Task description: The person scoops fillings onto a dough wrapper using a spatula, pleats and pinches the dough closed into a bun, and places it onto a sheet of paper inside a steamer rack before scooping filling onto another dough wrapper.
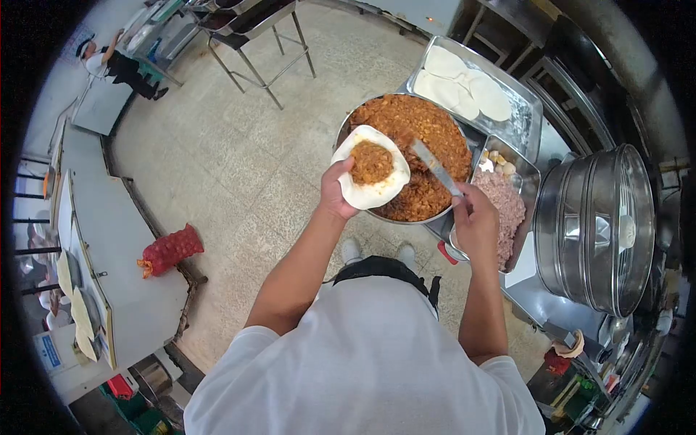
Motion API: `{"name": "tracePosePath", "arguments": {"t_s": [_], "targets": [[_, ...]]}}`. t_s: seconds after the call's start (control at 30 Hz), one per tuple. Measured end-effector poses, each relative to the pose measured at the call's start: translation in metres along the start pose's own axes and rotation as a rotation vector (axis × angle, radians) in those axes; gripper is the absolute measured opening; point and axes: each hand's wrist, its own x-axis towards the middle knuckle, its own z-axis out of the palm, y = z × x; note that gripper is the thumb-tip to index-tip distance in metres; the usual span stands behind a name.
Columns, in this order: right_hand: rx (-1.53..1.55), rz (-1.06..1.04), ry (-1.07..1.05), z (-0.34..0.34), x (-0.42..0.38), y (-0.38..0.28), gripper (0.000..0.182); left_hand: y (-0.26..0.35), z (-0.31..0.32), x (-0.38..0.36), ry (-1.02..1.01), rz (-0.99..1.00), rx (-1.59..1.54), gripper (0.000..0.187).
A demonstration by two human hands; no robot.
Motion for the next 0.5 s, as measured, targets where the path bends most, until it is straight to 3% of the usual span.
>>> {"name": "tracePosePath", "arguments": {"t_s": [0.07, 0.13, 0.5], "targets": [[0.026, -0.061, 0.007, -0.004, -0.010, -0.008, 0.021, -0.008, 0.007, 0.000, -0.024, -0.015, -0.027, 0.064], [-0.240, -0.274, -0.064, -0.008, -0.017, -0.010, 0.030, -0.016, 0.011, -0.001, -0.056, -0.043, -0.027, 0.064], [-0.237, -0.334, 0.037, -0.028, -0.044, -0.002, 0.034, -0.035, 0.032, -0.003, -0.193, -0.107, 0.065, 0.063]]}}
